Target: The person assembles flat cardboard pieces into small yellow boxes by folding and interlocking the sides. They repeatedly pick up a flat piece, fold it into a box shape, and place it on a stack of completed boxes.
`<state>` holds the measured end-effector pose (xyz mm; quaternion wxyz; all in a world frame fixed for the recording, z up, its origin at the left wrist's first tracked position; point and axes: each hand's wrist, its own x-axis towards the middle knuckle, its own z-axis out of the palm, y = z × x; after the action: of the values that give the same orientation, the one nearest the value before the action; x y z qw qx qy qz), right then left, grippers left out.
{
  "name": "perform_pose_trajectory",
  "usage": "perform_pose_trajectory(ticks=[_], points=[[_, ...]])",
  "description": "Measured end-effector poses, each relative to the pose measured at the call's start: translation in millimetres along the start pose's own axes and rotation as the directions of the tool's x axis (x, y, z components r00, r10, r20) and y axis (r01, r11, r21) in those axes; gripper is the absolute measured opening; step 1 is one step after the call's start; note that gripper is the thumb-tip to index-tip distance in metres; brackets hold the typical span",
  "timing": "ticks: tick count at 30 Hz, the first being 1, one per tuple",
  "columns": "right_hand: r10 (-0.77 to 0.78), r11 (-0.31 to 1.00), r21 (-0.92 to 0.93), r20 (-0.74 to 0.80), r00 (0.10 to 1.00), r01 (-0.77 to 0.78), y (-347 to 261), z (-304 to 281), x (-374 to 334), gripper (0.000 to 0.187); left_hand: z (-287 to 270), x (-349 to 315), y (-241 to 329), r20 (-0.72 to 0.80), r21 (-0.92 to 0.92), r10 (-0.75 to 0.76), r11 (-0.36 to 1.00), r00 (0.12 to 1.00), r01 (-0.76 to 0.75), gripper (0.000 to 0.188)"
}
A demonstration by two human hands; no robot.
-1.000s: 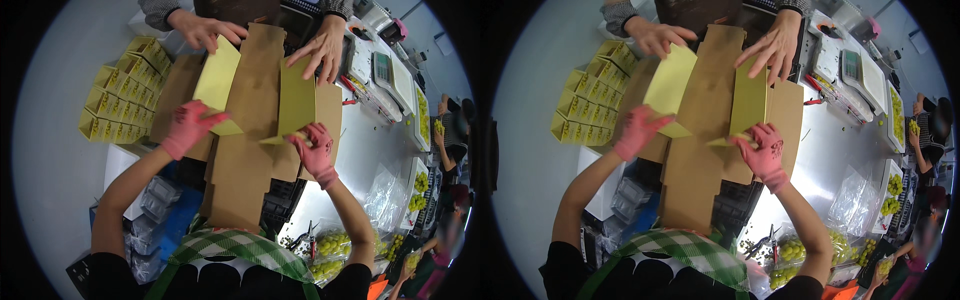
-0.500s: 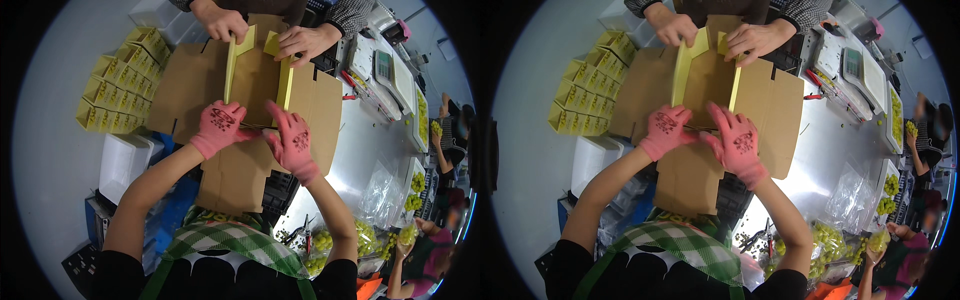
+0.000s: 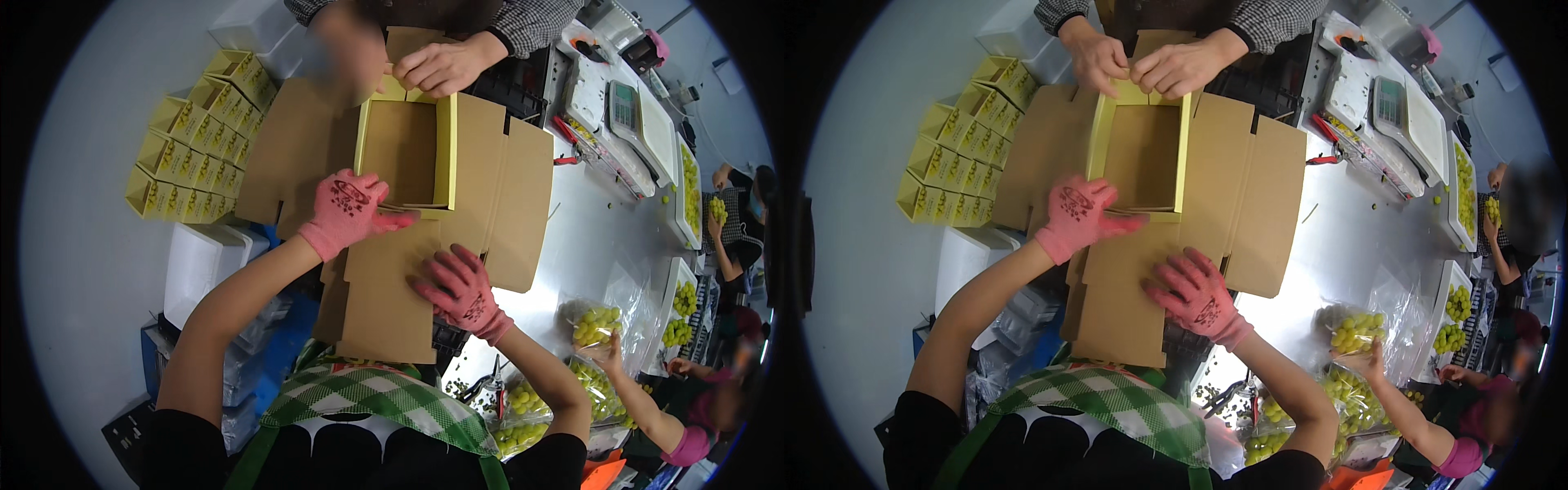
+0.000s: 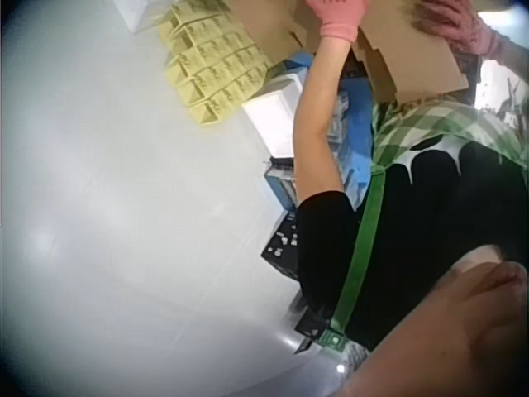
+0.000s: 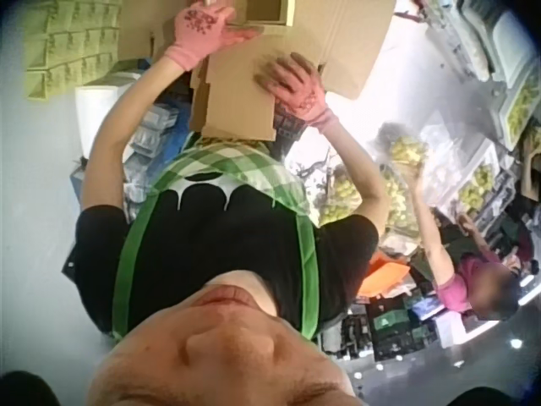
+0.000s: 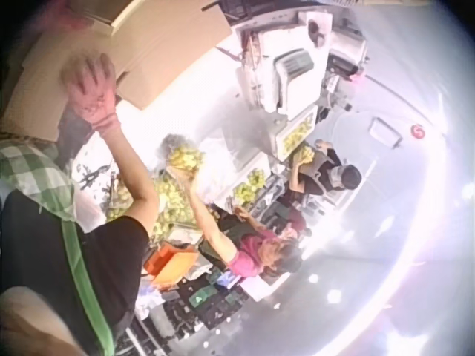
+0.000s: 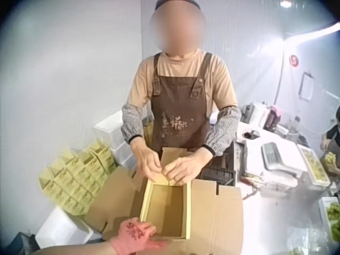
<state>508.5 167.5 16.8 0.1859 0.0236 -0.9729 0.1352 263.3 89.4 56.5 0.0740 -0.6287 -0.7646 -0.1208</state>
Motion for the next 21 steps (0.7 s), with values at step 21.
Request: perform_pose_trajectory(ticks=[21], points=[[0.394, 0.905, -0.004, -0.371, 0.841, -0.426, 42.4, -2.9, 85.1, 0.071, 30.2, -4.0, 7.0, -0.273, -0.757, -0.404, 0.651, 0.873, 0.064, 0.042]])
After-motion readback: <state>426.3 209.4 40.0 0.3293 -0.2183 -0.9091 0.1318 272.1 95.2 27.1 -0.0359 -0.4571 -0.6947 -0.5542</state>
